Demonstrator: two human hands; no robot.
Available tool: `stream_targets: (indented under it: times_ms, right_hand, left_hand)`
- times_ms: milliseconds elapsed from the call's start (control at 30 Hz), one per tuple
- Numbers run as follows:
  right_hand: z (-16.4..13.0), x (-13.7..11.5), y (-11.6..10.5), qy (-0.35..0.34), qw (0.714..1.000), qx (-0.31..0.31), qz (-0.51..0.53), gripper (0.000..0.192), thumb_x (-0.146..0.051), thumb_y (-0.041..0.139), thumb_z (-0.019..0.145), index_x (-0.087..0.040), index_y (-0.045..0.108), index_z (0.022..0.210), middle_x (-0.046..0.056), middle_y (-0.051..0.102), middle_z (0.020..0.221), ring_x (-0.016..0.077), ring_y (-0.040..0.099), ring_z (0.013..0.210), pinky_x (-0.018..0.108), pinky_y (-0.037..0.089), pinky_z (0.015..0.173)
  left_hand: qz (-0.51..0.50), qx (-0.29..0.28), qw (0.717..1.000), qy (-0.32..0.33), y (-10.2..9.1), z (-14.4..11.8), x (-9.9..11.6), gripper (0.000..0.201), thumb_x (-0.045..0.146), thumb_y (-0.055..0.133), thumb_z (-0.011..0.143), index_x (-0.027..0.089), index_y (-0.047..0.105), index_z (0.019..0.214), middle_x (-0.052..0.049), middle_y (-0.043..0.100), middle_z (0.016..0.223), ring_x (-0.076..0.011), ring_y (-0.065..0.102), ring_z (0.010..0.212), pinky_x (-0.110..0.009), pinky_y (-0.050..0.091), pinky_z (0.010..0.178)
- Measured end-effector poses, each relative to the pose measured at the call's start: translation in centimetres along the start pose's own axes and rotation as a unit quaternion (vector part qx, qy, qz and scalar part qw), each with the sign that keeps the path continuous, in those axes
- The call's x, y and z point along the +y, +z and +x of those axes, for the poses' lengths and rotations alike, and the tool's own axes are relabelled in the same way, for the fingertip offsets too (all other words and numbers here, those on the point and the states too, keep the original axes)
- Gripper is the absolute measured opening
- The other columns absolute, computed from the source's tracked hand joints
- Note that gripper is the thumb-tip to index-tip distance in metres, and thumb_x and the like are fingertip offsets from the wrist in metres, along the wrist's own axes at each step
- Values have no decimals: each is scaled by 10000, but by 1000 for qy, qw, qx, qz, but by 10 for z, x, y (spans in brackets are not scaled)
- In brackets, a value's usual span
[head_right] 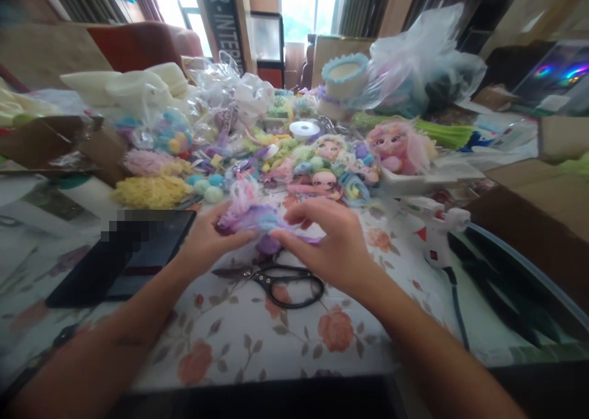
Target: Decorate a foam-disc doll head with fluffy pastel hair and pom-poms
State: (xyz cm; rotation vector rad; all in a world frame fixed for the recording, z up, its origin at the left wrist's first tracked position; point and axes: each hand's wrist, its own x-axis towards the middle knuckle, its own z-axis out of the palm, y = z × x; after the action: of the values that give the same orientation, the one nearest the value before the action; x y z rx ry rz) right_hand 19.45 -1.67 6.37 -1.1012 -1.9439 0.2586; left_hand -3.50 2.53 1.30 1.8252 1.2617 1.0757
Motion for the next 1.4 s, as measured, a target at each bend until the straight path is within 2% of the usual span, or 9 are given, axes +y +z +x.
stream_targets:
  times_ms: [67, 167, 267, 400, 567, 867, 1000, 1167, 1400]
  right_hand:
    - [1, 4, 7, -3, 998, 53, 18, 212, -375, 730, 847, -272, 645, 1012, 50, 722, 1006, 250, 682, 928, 405, 554, 830]
    - [-7, 17, 24, -22, 999, 6, 30, 554, -433, 764, 797, -288, 539, 1283, 111, 633, 1295, 327, 581, 1224, 518, 494, 1014]
    - [-19, 30, 37, -3, 998, -31, 57, 662, -461, 747, 801, -280, 475, 1377, 135, 583, 1377, 350, 539, 1290, 563, 467, 1051]
    - [-29, 33, 43, 32, 992, -49, 111, 609, -434, 711, 840, -304, 484, 1390, 109, 592, 1385, 331, 587, 1245, 529, 516, 1015]
    - [-31, 33, 42, 35, 989, -55, 135, 492, -379, 654, 903, -302, 519, 1370, 85, 617, 1365, 301, 613, 1213, 472, 559, 962]
    - [-28, 36, 43, 39, 988, -48, 144, 409, -318, 651, 906, -314, 568, 1307, 47, 657, 1323, 289, 599, 1253, 475, 531, 1019]
    - [-29, 36, 44, 38, 988, -45, 140, 415, -293, 652, 901, -308, 570, 1308, 50, 652, 1336, 282, 602, 1254, 448, 558, 978]
    - [-30, 38, 47, 5, 990, -23, 138, 398, -260, 665, 901, -271, 590, 1291, 62, 672, 1313, 266, 612, 1247, 436, 521, 1041]
    - [-29, 39, 48, -13, 990, -8, 138, 389, -245, 691, 887, -248, 611, 1267, 71, 695, 1276, 249, 630, 1225, 409, 499, 1070]
  left_hand:
    - [7, 9, 1000, -15, 3, -2, 4, 594, 479, 824, 663, 157, 696, 1146, -116, 750, 1062, -335, 674, 1064, -448, 563, 893]
    - [24, 16, 999, -35, 8, -6, 8, 652, 481, 847, 600, 138, 690, 1132, -129, 732, 1095, -350, 663, 1074, -470, 556, 904]
    - [43, 3, 999, -32, 11, -10, 10, 631, 456, 840, 598, 124, 687, 1112, -146, 711, 1130, -352, 653, 1090, -486, 536, 939]
    - [44, 7, 999, -9, 12, -12, 14, 532, 422, 834, 602, 157, 706, 1046, -119, 716, 1085, -342, 642, 1101, -479, 525, 962]
    - [45, -4, 999, -11, 11, -12, 19, 490, 400, 831, 599, 143, 699, 994, -129, 703, 1103, -346, 626, 1127, -510, 496, 1009]
    - [54, -11, 998, -17, 12, -13, 20, 605, 461, 839, 604, 134, 657, 1079, -163, 676, 1179, -359, 621, 1141, -513, 480, 1035]
    - [30, -19, 999, -15, 12, -14, 17, 665, 472, 856, 577, 132, 629, 1101, -176, 645, 1203, -364, 613, 1134, -517, 487, 1015]
    - [-13, -40, 999, 33, 12, -13, 17, 450, 440, 766, 728, 137, 631, 1031, -114, 644, 1053, -289, 633, 1009, -432, 527, 917]
    - [0, -25, 999, 34, 13, -13, 21, 441, 386, 798, 677, 143, 628, 1004, -100, 647, 1055, -272, 623, 999, -419, 511, 931]
